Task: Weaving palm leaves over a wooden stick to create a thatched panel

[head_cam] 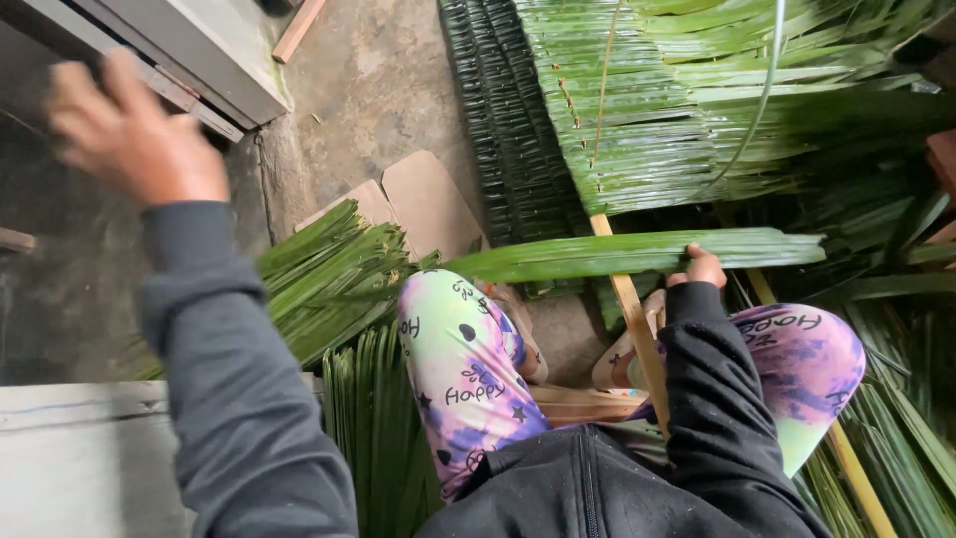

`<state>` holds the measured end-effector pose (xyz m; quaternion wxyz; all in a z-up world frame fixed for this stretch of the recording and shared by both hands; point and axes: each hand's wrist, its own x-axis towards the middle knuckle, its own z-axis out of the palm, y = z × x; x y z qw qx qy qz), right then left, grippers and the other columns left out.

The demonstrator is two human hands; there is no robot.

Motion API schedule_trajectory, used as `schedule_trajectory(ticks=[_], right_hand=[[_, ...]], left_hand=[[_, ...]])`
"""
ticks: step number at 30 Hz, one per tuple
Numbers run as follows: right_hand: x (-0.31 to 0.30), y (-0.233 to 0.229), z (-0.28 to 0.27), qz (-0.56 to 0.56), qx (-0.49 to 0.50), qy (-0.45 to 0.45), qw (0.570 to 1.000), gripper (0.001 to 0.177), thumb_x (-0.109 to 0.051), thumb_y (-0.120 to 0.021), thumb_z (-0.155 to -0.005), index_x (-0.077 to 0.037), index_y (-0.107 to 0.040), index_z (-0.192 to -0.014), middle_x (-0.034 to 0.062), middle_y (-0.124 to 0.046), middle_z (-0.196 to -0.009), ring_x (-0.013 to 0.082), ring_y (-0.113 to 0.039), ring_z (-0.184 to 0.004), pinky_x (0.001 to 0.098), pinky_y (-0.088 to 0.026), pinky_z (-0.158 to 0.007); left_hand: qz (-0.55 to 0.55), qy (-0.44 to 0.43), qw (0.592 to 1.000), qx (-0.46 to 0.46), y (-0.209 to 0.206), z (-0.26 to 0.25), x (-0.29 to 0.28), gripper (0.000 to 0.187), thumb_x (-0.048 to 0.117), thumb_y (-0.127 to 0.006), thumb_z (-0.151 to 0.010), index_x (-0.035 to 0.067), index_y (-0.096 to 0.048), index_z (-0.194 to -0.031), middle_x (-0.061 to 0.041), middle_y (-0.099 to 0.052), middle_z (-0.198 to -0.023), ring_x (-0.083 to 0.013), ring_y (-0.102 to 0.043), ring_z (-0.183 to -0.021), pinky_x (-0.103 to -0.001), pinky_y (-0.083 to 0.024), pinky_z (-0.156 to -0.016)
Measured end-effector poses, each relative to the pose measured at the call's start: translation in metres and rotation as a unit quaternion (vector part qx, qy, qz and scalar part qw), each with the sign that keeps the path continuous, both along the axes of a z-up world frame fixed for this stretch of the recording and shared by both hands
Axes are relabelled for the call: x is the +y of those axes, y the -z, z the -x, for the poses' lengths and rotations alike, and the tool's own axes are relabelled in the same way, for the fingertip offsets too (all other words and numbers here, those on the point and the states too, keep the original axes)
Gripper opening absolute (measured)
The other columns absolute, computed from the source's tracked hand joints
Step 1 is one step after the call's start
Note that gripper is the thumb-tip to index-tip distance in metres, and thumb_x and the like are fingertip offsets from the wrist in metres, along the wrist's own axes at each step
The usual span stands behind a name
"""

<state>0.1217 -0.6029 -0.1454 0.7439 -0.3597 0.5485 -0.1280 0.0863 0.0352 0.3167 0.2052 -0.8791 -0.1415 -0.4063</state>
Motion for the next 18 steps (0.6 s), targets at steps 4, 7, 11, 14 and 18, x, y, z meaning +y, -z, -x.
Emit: schedule_trajectory(ticks=[4, 7, 11, 14, 18], right_hand=[[0.042, 0.001, 0.005, -0.024, 0.044, -0.059, 0.997, 0.027, -0.012, -0.075, -0.087, -0.002, -0.071, -0.112, 0.0095, -0.075, -0.104, 0.0217, -0.072, -0.082, 0.0345, -0.057, -0.071], [0.052, 0.039, -0.007, -0.045, -0.005, 0.036, 0.998, 0.092, 0.009, -0.096, -0.069, 0.005, -0.043, -0.145, 0.0431, -0.052, -0.128, 0.058, -0.057, -0.122, 0.0779, -0.047, -0.083], [0.071, -0.01, -0.003, -0.11, -0.034, -0.05, 0.992, 0.087, 0.006, -0.09, -0.08, 0.009, -0.036, -0.148, 0.0368, -0.035, -0.143, 0.0452, -0.053, -0.126, 0.0706, -0.041, -0.097], [0.082, -0.027, 0.003, -0.125, -0.049, -0.065, 0.989, 0.09, 0.007, -0.09, -0.079, 0.009, -0.034, -0.149, 0.0383, -0.027, -0.145, 0.0462, -0.049, -0.13, 0.0707, -0.038, -0.1], [0.087, 0.001, -0.004, -0.145, -0.061, -0.09, 0.983, 0.096, 0.014, -0.09, -0.076, 0.011, -0.029, -0.149, 0.0378, -0.027, -0.143, 0.0467, -0.052, -0.13, 0.0636, -0.043, -0.104]], left_hand=[[0.597, 0.304, 0.74, -0.064, 0.093, -0.032, -0.191, 0.02, 0.001, -0.056, -0.083, 0.014, -0.049, -0.07, 0.0, -0.05, -0.067, -0.0162, -0.046, -0.053, -0.032, -0.043, -0.047], [0.169, 0.314, 0.9, 0.253, 0.255, -0.067, -0.267, 0.033, 0.044, -0.086, -0.07, 0.028, -0.075, -0.097, -0.007, -0.061, -0.091, -0.0319, -0.059, -0.087, -0.051, -0.044, -0.078], [0.403, 0.207, 0.679, 0.578, 0.365, -0.094, -0.338, 0.049, 0.066, -0.074, -0.077, 0.027, -0.079, -0.106, -0.007, -0.075, -0.115, -0.0321, -0.067, -0.116, -0.046, -0.05, -0.096], [0.496, 0.205, 0.588, 0.606, 0.444, -0.12, -0.344, 0.039, 0.057, -0.089, -0.064, 0.028, -0.083, -0.089, -0.003, -0.08, -0.102, -0.0283, -0.074, -0.105, -0.039, -0.058, -0.09], [0.537, 0.164, 0.57, 0.6, 0.419, -0.125, -0.333, 0.029, 0.037, -0.091, -0.07, 0.02, -0.083, -0.092, -0.013, -0.079, -0.102, -0.0313, -0.074, -0.108, -0.039, -0.056, -0.094]])
